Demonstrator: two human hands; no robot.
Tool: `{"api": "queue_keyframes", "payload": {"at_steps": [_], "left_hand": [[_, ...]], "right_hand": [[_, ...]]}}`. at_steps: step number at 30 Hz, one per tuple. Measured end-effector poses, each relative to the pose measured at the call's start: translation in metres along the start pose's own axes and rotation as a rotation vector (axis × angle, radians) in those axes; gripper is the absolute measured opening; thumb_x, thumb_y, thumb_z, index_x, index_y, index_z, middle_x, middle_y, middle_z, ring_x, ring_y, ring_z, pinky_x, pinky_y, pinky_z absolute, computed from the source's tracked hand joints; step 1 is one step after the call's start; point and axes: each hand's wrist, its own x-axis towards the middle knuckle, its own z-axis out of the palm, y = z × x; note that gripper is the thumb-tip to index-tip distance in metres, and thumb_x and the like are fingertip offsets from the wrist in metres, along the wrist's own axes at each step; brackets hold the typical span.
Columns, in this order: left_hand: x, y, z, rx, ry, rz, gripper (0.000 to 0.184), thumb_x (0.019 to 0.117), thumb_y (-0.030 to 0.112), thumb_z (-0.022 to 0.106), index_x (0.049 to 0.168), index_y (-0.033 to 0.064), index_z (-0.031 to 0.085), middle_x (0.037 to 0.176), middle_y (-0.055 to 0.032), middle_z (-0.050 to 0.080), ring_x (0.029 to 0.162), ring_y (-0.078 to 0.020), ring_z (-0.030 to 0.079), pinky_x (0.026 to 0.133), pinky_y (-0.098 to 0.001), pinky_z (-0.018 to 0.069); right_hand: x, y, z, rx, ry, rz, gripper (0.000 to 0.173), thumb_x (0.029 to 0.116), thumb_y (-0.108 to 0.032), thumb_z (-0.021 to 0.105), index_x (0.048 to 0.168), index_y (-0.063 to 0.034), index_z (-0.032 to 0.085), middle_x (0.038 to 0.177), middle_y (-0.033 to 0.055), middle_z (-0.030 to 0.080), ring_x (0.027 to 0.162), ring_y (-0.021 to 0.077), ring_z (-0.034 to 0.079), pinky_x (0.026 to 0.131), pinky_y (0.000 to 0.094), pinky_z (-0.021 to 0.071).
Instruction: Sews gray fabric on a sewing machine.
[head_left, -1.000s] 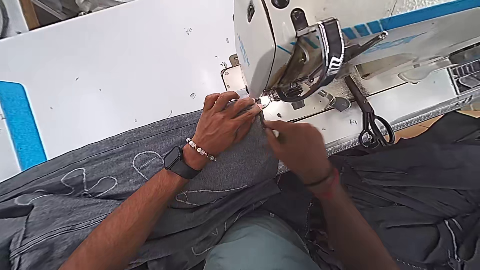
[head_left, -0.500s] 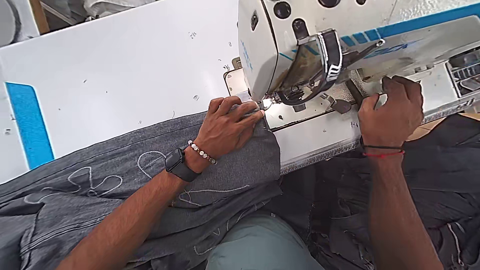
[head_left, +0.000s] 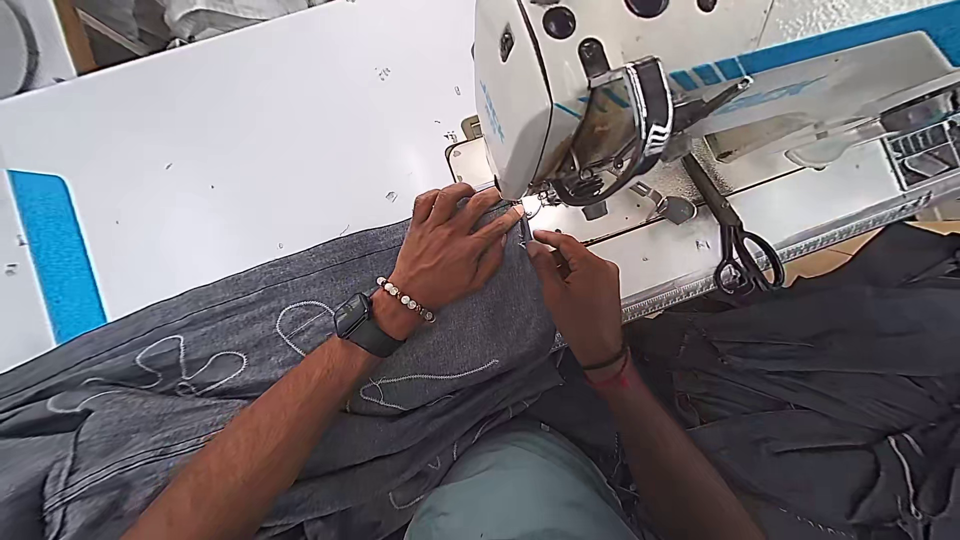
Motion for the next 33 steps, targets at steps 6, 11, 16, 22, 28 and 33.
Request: {"api": "queue_keyframes", "payload": {"at_steps": [6, 11, 16, 22, 28, 33], "left_hand": [[-0.002, 0.000, -0.002, -0.063, 0.040, 0.097, 0.034, 0.1020, 0.030, 0.053, 0.128, 0.0255, 0.074, 0.142, -0.0063, 0.062, 0.136, -0.0322, 0.048, 0.111, -0.0512, 0.0325], [0.002, -0.001, -0.003, -0.018, 0.000, -0.048, 0.041, 0.1040, 0.035, 0.046, 0.133, 0.0131, 0.065, 0.140, -0.0038, 0.064, 0.136, -0.0286, 0.049, 0.112, -0.0479, 0.0316], [0.008, 0.006, -0.009, 0.069, -0.033, -0.067, 0.038, 0.1056, 0.026, 0.043, 0.131, 0.0081, 0.065, 0.143, -0.0094, 0.061, 0.140, -0.0350, 0.046, 0.114, -0.0532, 0.0311], [-0.003, 0.017, 0.002, -0.161, -0.016, -0.101, 0.041, 0.1047, 0.025, 0.044, 0.138, 0.0132, 0.064, 0.151, -0.0048, 0.056, 0.147, -0.0270, 0.043, 0.121, -0.0452, 0.0338], [-0.005, 0.000, -0.004, -0.184, -0.022, 0.017, 0.039, 0.1028, 0.022, 0.047, 0.135, 0.0169, 0.069, 0.148, -0.0012, 0.060, 0.146, -0.0281, 0.044, 0.121, -0.0467, 0.0332], [-0.004, -0.004, -0.002, -0.179, -0.006, 0.040, 0.041, 0.1041, 0.022, 0.046, 0.139, 0.0147, 0.065, 0.148, -0.0010, 0.059, 0.146, -0.0259, 0.044, 0.121, -0.0449, 0.0341]], "right_hand": [[-0.013, -0.005, 0.024, -0.382, 0.159, -0.196, 0.033, 0.1028, -0.019, 0.054, 0.128, -0.0079, 0.072, 0.067, 0.0040, 0.066, 0.050, 0.0202, 0.060, 0.043, 0.0374, 0.0457], [-0.006, -0.008, 0.024, -0.424, 0.120, -0.213, 0.035, 0.1043, -0.018, 0.050, 0.131, -0.0069, 0.070, 0.063, 0.0044, 0.063, 0.049, 0.0214, 0.059, 0.042, 0.0372, 0.0426], [0.013, -0.019, 0.021, -0.437, 0.030, -0.141, 0.037, 0.1057, -0.021, 0.048, 0.135, -0.0128, 0.069, 0.067, 0.0062, 0.066, 0.054, 0.0251, 0.062, 0.045, 0.0406, 0.0446], [0.030, 0.017, -0.059, -0.317, 0.053, -0.143, 0.026, 0.1036, -0.021, 0.056, 0.120, -0.0103, 0.073, 0.097, 0.0111, 0.072, 0.081, 0.0261, 0.070, 0.067, 0.0485, 0.0576], [0.053, 0.063, -0.092, -0.302, -0.064, -0.319, 0.023, 0.0944, -0.005, 0.060, 0.110, -0.0115, 0.076, 0.107, 0.0124, 0.071, 0.095, 0.0290, 0.069, 0.078, 0.0506, 0.0575], [0.038, 0.026, -0.022, -0.283, 0.049, -0.368, 0.016, 0.0939, -0.023, 0.070, 0.105, -0.0136, 0.077, 0.100, 0.0098, 0.068, 0.095, 0.0292, 0.064, 0.076, 0.0453, 0.0535]]}}
